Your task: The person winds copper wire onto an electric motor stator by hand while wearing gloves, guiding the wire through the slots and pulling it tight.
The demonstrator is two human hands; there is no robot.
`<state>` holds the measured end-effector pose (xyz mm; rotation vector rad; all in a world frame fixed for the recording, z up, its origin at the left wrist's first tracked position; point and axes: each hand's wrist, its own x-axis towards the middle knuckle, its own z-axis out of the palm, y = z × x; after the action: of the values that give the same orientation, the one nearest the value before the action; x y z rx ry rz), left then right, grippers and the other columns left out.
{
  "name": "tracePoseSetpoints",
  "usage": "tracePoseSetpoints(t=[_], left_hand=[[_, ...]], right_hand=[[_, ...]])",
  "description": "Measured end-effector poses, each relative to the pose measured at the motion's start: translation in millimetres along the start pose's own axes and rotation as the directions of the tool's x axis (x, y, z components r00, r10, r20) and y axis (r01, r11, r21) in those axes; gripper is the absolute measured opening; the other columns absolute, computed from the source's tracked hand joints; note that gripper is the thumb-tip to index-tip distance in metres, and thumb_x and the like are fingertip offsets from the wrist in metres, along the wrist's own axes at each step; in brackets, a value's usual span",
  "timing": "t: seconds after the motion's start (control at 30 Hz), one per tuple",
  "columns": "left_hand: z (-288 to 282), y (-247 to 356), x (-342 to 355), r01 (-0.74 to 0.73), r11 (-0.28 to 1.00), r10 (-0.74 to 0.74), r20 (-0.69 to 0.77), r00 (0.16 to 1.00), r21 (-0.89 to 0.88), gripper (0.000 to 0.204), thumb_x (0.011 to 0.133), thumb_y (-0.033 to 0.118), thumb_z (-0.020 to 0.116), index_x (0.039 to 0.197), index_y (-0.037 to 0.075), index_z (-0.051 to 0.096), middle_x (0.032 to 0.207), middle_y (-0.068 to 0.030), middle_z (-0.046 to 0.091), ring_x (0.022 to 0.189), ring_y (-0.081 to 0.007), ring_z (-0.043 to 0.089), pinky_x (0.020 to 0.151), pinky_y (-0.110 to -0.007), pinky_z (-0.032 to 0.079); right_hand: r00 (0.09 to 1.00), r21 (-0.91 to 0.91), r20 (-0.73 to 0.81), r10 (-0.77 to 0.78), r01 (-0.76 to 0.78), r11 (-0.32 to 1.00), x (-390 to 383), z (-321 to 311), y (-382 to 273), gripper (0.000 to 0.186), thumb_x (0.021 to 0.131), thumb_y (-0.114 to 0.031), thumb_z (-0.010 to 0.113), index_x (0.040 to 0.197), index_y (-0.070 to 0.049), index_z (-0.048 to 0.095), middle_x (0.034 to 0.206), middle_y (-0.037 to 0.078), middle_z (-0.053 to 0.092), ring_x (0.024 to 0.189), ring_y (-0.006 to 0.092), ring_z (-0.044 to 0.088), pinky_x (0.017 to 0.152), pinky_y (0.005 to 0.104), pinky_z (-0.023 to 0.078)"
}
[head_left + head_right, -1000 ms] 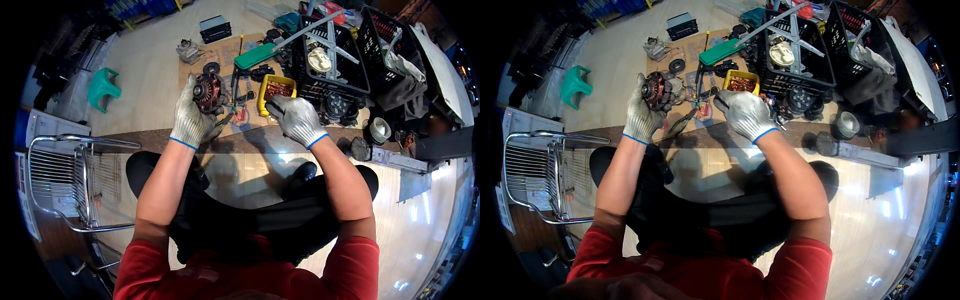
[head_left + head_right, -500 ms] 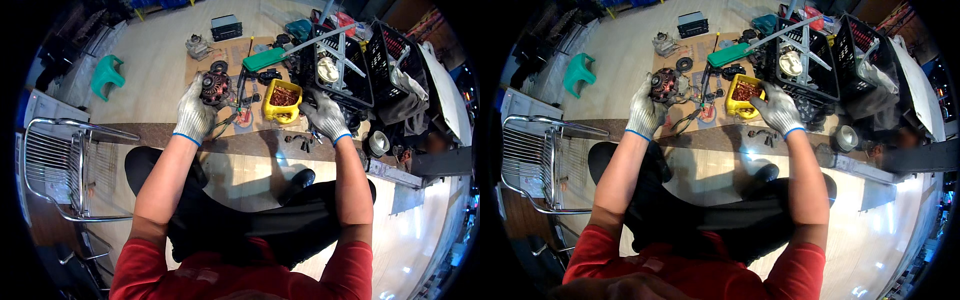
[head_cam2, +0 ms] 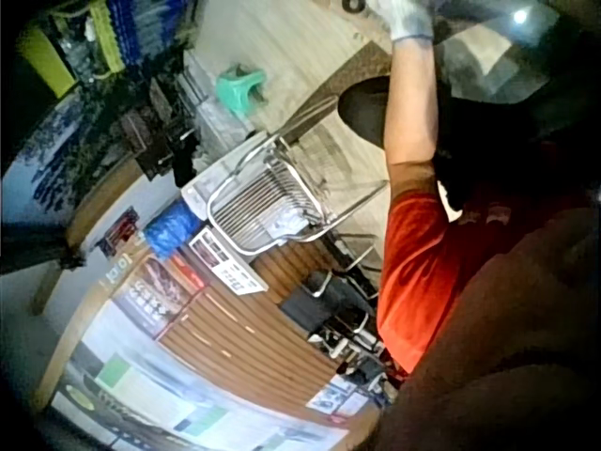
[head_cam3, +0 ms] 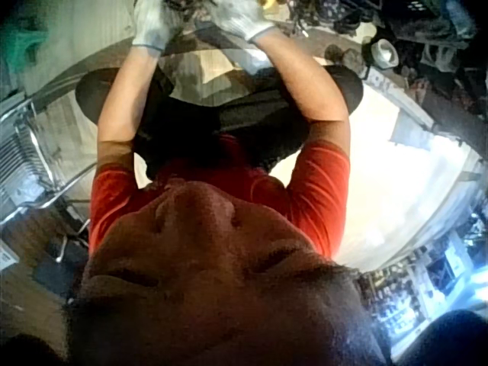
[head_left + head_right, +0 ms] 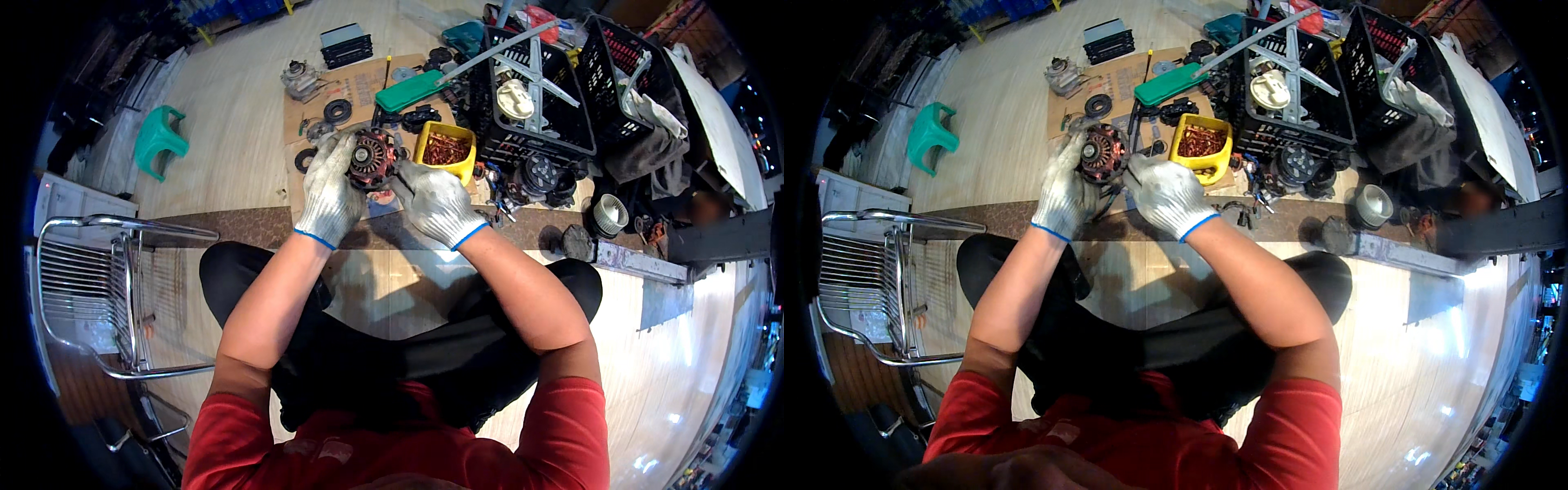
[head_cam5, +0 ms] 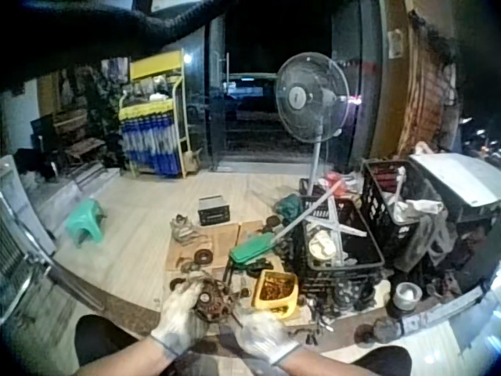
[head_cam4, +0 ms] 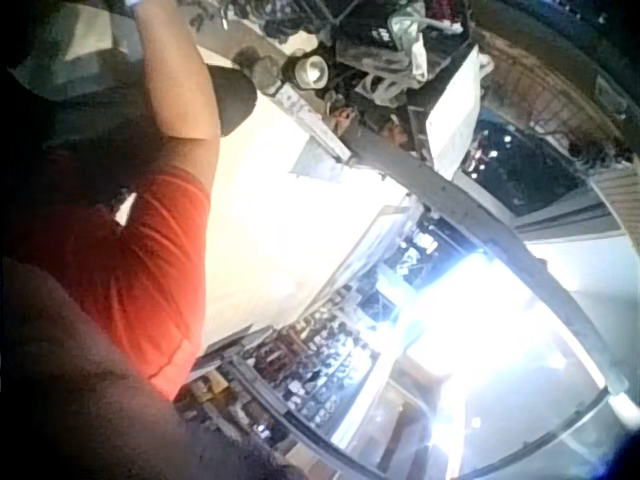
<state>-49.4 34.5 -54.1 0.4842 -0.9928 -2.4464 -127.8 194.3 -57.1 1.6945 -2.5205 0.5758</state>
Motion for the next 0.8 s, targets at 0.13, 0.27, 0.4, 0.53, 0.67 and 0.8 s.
tracePoseSetpoints(t=[0.13,0.27,0.4,0.53,0.67,0.8], left_hand=[[20,20,-3,0.113,0.988,-0.091,-0.199,0.976,0.104,0.033,0.104,0.026,0.044,0.125,0.002,0.055,0.119,-0.0166,0.063,0.107,-0.0299,0.066,0.087,-0.044,0.058],[-13,49,20,-0.015,0.989,0.005,-0.067,0.998,-0.145,0.036,0.104,0.027,0.043,0.126,0.001,0.054,0.115,-0.0161,0.066,0.101,-0.0296,0.067,0.083,-0.049,0.056],[-19,58,27,-0.047,0.994,0.036,-0.111,0.993,-0.103,0.037,0.105,0.029,0.041,0.127,0.002,0.053,0.118,-0.0177,0.064,0.103,-0.0334,0.066,0.082,-0.049,0.058],[-24,48,26,-0.089,0.995,0.097,-0.177,0.98,0.053,0.038,0.105,0.03,0.042,0.129,0.003,0.054,0.125,-0.019,0.061,0.111,-0.0345,0.064,0.09,-0.051,0.056],[-23,39,21,-0.114,0.993,0.112,-0.146,0.983,-0.005,0.03,0.104,0.018,0.047,0.127,0.0,0.051,0.122,-0.0187,0.061,0.108,-0.0317,0.065,0.09,-0.05,0.057],[-14,23,13,-0.084,0.995,0.079,-0.091,0.993,-0.051,0.028,0.104,0.014,0.048,0.128,0.0,0.051,0.122,-0.0183,0.06,0.11,-0.0295,0.063,0.094,-0.049,0.056]], right_hand=[[0.987,-0.002,-0.161,-0.019,0.019,1.0,-11,11,13,0.017,0.09,-0.021,0.059,0.101,-0.01,0.067,0.098,0.01,0.067,0.084,0.0306,0.067,0.069,0.0397,0.055],[0.985,0.112,-0.048,0.167,-0.161,0.981,-18,12,25,0.02,0.093,-0.023,0.057,0.106,-0.012,0.068,0.092,0.011,0.069,0.08,0.0326,0.068,0.069,0.0428,0.055],[0.997,-0.001,0.054,0.055,-0.055,0.998,-32,24,59,0.022,0.097,-0.027,0.054,0.106,-0.013,0.068,0.096,0.013,0.07,0.084,0.0325,0.069,0.069,0.044,0.055],[0.764,-0.197,0.38,0.522,-0.485,0.852,-31,-5,94,0.041,0.093,-0.037,0.059,0.123,-0.009,0.058,0.117,0.019,0.064,0.106,0.032,0.066,0.091,0.043,0.054],[0.849,-0.101,0.07,0.524,-0.516,0.85,-24,-40,92,0.066,0.09,-0.044,0.063,0.139,-0.003,0.047,0.129,0.023,0.058,0.116,0.0358,0.061,0.097,0.0423,0.051],[0.948,0.2,-0.048,0.315,-0.3,0.933,-8,-45,36,0.068,0.089,-0.038,0.061,0.142,0.001,0.043,0.134,0.026,0.054,0.122,0.0408,0.055,0.105,0.0426,0.045]])
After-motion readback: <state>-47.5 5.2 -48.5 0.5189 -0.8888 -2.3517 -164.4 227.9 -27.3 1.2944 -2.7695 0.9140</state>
